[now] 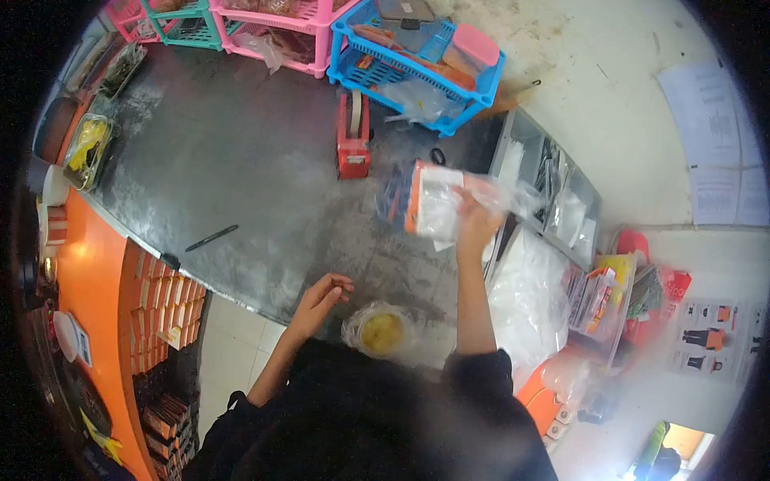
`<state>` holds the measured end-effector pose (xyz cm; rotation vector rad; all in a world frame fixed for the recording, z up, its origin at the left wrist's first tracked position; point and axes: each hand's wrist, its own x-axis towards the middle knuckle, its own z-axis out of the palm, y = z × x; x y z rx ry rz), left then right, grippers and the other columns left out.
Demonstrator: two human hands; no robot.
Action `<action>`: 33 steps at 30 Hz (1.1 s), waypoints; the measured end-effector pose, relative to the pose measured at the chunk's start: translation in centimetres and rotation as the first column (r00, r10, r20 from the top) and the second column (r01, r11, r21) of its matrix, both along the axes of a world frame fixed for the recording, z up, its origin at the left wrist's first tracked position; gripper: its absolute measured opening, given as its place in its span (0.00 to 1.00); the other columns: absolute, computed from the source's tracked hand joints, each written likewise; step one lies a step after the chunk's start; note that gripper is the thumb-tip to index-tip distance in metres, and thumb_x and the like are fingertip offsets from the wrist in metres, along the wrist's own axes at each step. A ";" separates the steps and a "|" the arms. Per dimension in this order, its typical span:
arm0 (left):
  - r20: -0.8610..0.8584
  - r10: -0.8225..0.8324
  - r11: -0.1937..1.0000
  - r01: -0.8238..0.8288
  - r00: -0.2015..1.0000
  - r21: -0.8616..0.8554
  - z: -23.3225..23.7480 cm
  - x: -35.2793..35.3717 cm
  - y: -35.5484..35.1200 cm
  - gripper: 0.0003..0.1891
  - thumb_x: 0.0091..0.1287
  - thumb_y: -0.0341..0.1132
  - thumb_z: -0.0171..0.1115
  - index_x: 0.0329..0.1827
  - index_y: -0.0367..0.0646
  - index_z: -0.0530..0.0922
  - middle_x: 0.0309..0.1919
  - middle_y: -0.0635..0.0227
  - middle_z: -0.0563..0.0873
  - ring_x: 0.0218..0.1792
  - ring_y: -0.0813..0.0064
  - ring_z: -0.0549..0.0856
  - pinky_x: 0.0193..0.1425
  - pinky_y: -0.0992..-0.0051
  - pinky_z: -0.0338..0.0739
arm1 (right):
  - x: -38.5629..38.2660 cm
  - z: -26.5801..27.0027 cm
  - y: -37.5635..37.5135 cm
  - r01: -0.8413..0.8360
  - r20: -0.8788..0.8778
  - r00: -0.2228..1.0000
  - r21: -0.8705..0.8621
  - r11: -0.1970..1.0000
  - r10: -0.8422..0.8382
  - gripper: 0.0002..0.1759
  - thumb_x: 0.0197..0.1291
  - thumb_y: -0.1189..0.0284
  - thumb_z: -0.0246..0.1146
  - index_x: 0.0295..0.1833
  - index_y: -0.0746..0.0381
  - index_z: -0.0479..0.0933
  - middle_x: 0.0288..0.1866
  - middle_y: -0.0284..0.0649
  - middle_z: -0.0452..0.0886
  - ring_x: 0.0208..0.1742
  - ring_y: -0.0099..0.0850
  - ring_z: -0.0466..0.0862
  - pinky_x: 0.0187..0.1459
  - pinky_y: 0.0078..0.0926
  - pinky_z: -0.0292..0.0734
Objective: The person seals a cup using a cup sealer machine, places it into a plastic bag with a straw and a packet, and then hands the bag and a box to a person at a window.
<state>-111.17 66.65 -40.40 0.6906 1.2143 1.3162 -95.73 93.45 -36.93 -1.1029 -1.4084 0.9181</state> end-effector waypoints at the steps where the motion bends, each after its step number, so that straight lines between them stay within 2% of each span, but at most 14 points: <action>1: 0.087 -0.027 1.000 0.028 0.996 -0.006 -0.2 -0.2 1.0 0.15 0.66 0.33 0.50 0.53 0.37 0.69 0.45 0.64 0.77 0.44 0.75 0.76 0.52 0.76 0.70 | 0.7 1.5 -0.6 0.047 0.094 0.995 -0.014 0.999 -0.045 0.18 0.67 0.65 0.44 0.35 0.66 0.74 0.23 0.35 0.75 0.23 0.27 0.75 0.41 0.25 0.71; 3: 0.143 -0.090 0.994 0.079 0.986 0.075 -2.2 0.3 3.7 0.18 0.67 0.38 0.49 0.57 0.39 0.67 0.48 0.63 0.76 0.48 0.73 0.75 0.53 0.74 0.69 | 0.6 6.5 -1.4 0.020 0.099 0.995 0.125 0.992 -0.032 0.17 0.69 0.65 0.37 0.31 0.60 0.64 0.10 0.27 0.60 0.15 0.21 0.67 0.28 0.20 0.71; 5: 0.198 -0.166 0.978 0.136 0.966 0.155 -2.4 1.1 6.5 0.22 0.67 0.42 0.49 0.60 0.41 0.65 0.52 0.61 0.75 0.52 0.70 0.75 0.55 0.73 0.69 | 2.4 10.4 -1.3 -0.139 -0.358 0.927 -0.042 0.989 0.115 0.21 0.70 0.59 0.35 0.29 0.58 0.63 0.10 0.27 0.56 0.11 0.22 0.60 0.33 0.25 0.73; 7: 0.598 -0.332 0.939 0.314 0.729 0.139 0.6 2.4 9.9 0.34 0.68 0.57 0.39 0.70 0.45 0.48 0.63 0.55 0.63 0.63 0.63 0.65 0.64 0.65 0.60 | 9.8 10.3 1.7 -0.239 -0.433 0.878 -0.029 0.970 0.203 0.20 0.70 0.58 0.36 0.28 0.57 0.63 0.10 0.27 0.55 0.12 0.22 0.59 0.36 0.26 0.73; 11: 0.559 -0.597 0.801 0.463 0.576 0.379 9.0 6.2 13.1 0.43 0.63 0.67 0.28 0.70 0.46 0.27 0.70 0.51 0.43 0.70 0.57 0.47 0.69 0.59 0.47 | 14.4 13.2 1.6 -0.345 -0.585 0.763 -0.009 0.939 0.275 0.19 0.70 0.58 0.38 0.28 0.55 0.63 0.10 0.27 0.55 0.13 0.22 0.59 0.40 0.28 0.73; 14: 0.381 -0.564 0.817 0.429 0.732 0.385 10.9 8.7 12.2 0.42 0.66 0.61 0.24 0.64 0.38 0.17 0.67 0.50 0.23 0.68 0.54 0.26 0.71 0.63 0.30 | 14.4 14.7 0.9 -0.346 -0.616 0.746 -0.032 0.938 0.255 0.19 0.69 0.58 0.39 0.28 0.55 0.63 0.11 0.27 0.55 0.13 0.21 0.59 0.41 0.28 0.73; 17: 0.151 -0.361 0.881 0.283 0.920 0.378 14.2 8.3 10.6 0.41 0.69 0.58 0.26 0.64 0.35 0.18 0.67 0.50 0.23 0.69 0.55 0.26 0.71 0.65 0.28 | 13.3 15.3 0.3 -0.356 -0.628 0.740 -0.061 0.933 0.241 0.19 0.69 0.58 0.39 0.28 0.55 0.63 0.11 0.27 0.55 0.14 0.21 0.59 0.42 0.29 0.73; 20: 0.043 -0.347 0.873 0.307 0.937 0.378 15.3 7.5 8.6 0.43 0.68 0.58 0.31 0.65 0.34 0.22 0.68 0.50 0.24 0.69 0.59 0.27 0.71 0.65 0.29 | 11.4 15.6 -0.2 -0.368 -0.630 0.741 -0.095 0.925 0.230 0.19 0.69 0.58 0.40 0.28 0.55 0.63 0.11 0.26 0.56 0.14 0.21 0.60 0.43 0.29 0.73; 23: 0.285 -0.313 0.888 0.172 0.906 0.427 13.2 5.9 6.8 0.42 0.68 0.57 0.37 0.68 0.34 0.29 0.70 0.51 0.32 0.71 0.61 0.33 0.71 0.63 0.34 | 8.8 15.2 -1.3 -0.346 -0.616 0.768 -0.168 0.923 0.176 0.19 0.69 0.57 0.40 0.28 0.55 0.63 0.12 0.26 0.56 0.15 0.21 0.60 0.43 0.29 0.73; 25: 0.280 -0.109 0.923 -0.007 0.954 0.384 11.3 3.5 4.7 0.39 0.67 0.54 0.43 0.70 0.35 0.40 0.70 0.52 0.44 0.71 0.61 0.46 0.70 0.63 0.44 | 5.8 14.2 -2.8 -0.230 -0.530 0.844 -0.219 0.948 0.083 0.16 0.69 0.60 0.44 0.29 0.56 0.65 0.14 0.26 0.58 0.18 0.19 0.61 0.43 0.26 0.73; 26: 0.138 -0.013 0.962 -0.025 0.990 0.272 10.9 2.0 3.0 0.38 0.65 0.50 0.49 0.69 0.35 0.44 0.68 0.53 0.50 0.68 0.61 0.52 0.69 0.63 0.48 | 5.2 12.0 -2.5 -0.116 -0.316 0.947 -0.161 0.980 0.060 0.14 0.68 0.63 0.46 0.30 0.57 0.66 0.15 0.26 0.59 0.17 0.19 0.63 0.37 0.24 0.75; 28: -0.030 0.059 0.987 -0.053 0.998 0.149 10.3 0.9 -0.3 0.36 0.63 0.46 0.54 0.67 0.36 0.49 0.66 0.54 0.55 0.66 0.60 0.59 0.67 0.63 0.53 | 2.0 8.6 -3.6 -0.072 -0.338 0.941 -0.128 0.989 0.025 0.13 0.64 0.69 0.49 0.27 0.60 0.67 0.17 0.30 0.63 0.15 0.20 0.66 0.22 0.27 0.76; 30: -0.412 0.046 0.985 -0.109 0.910 -0.131 9.1 2.0 -3.3 0.39 0.56 0.41 0.64 0.66 0.36 0.52 0.62 0.53 0.60 0.61 0.60 0.64 0.64 0.63 0.57 | 0.7 4.9 -3.3 -0.107 -0.273 0.960 -0.155 0.982 0.062 0.08 0.64 0.73 0.47 0.32 0.63 0.66 0.17 0.31 0.65 0.14 0.20 0.66 0.20 0.24 0.75; 33: -0.486 -0.011 0.983 -0.079 0.874 -0.165 5.8 4.9 -5.5 0.44 0.51 0.39 0.69 0.67 0.38 0.50 0.60 0.51 0.60 0.60 0.59 0.65 0.63 0.62 0.59 | 0.9 1.9 -2.3 -0.077 -0.182 0.982 -0.201 0.977 0.039 0.05 0.61 0.74 0.51 0.38 0.66 0.67 0.23 0.36 0.69 0.23 0.24 0.72 0.32 0.28 0.76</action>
